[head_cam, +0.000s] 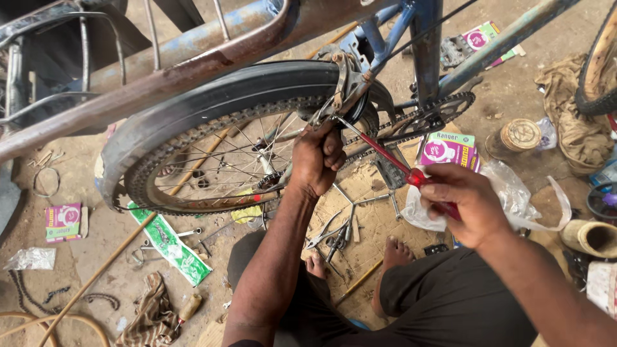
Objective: The person is repairing the rear brake system of a bicycle. They use a screwdriver to adjust the brake cable tension and a wrench to tighten the brake arm bolts. The person repeatedly checks the brake alignment and cable tension throughout the process.
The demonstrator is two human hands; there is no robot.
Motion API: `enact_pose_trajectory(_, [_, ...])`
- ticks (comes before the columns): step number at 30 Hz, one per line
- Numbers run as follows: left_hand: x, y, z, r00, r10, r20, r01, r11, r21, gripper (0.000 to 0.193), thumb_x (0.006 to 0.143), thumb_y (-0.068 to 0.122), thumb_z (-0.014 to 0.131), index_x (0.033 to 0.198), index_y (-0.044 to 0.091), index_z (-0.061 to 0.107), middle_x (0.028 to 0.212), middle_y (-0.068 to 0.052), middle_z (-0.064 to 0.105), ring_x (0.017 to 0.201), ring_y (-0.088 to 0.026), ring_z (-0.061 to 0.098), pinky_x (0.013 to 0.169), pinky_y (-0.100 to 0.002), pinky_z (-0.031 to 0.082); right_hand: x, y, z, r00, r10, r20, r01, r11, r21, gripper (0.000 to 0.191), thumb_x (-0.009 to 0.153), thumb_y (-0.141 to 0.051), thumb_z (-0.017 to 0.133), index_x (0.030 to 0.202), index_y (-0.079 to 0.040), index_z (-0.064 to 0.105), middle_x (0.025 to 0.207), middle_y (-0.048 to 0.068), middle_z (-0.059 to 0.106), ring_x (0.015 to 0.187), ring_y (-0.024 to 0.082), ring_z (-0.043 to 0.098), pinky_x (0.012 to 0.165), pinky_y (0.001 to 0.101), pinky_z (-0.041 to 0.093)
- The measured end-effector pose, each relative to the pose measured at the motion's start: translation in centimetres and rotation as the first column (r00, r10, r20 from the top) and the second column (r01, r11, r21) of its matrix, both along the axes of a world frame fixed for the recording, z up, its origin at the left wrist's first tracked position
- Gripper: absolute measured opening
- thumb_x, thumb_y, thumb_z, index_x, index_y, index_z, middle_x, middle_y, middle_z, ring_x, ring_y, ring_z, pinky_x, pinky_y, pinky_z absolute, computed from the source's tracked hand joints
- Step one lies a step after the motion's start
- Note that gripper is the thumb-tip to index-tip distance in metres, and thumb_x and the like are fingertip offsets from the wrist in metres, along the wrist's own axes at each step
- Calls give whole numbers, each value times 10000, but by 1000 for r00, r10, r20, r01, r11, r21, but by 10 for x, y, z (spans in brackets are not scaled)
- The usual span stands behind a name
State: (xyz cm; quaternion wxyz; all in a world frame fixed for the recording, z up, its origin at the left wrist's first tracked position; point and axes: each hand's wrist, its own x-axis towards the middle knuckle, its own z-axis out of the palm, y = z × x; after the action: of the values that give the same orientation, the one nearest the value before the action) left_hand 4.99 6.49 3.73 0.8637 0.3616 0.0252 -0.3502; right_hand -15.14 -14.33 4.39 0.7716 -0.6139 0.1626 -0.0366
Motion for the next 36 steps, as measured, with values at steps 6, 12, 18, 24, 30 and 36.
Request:
enact_pose_trajectory(6, [3, 5, -4, 999, -18, 49, 16, 1000, 25, 267, 1093, 148, 422, 876, 65, 554, 563, 40, 396, 421, -98, 308, 369, -266, 293, 0, 10, 18, 937, 165, 307, 73, 769, -635, 395, 821, -97, 791, 1160, 54, 655, 954, 184, 707, 719, 199, 688, 593, 267, 541])
enact_pose_trajectory(12, [4, 3, -8, 1000, 18, 13, -18, 1000, -3, 259, 1087, 126, 435, 878, 46, 566, 551, 36, 382, 415, -103, 304, 378, -268, 285, 1, 10, 1, 952, -142, 270, 282, 748, -601, 289, 875, -77, 765, 1113, 60, 674, 957, 161, 719, 746, 192, 712, 646, 276, 598])
enact_pose_trajectory(18, [2, 1, -10, 997, 33, 63, -34, 999, 13, 282, 1061, 133, 416, 1016, -22, 648, 533, 49, 356, 402, -96, 293, 370, -269, 280, -3, 13, -1, 996, -34, -79, 61, 928, 367, 272, 887, -76, 758, 1108, 70, 694, 875, 147, 736, 651, 156, 690, 510, 246, 573])
enact_pose_trajectory(24, [2, 2, -10, 999, 29, 33, -27, 998, -52, 251, 1077, 145, 432, 1001, -15, 610, 557, 51, 381, 434, -99, 322, 398, -264, 308, -1, 16, 12, 935, 104, 340, 158, 736, -658, 319, 867, -110, 769, 1113, 69, 675, 876, 178, 713, 685, 199, 691, 543, 270, 551])
enact_pose_trajectory(30, [4, 5, -7, 1000, -15, 27, 15, 1000, -17, 222, 1073, 140, 447, 964, 15, 596, 558, 35, 421, 430, -104, 349, 399, -267, 329, -7, 19, -2, 955, -201, 217, 281, 845, -456, 272, 883, -74, 743, 1111, 51, 661, 878, 140, 709, 668, 184, 700, 527, 280, 559])
enact_pose_trajectory(36, [10, 7, -11, 1000, -23, 2, 23, 998, -64, 190, 1078, 117, 459, 916, 69, 547, 565, 26, 434, 433, -101, 358, 400, -267, 334, -6, 16, -7, 983, -155, -97, 119, 946, -300, 348, 836, -74, 776, 1165, -3, 686, 812, 107, 706, 573, 176, 636, 441, 295, 491])
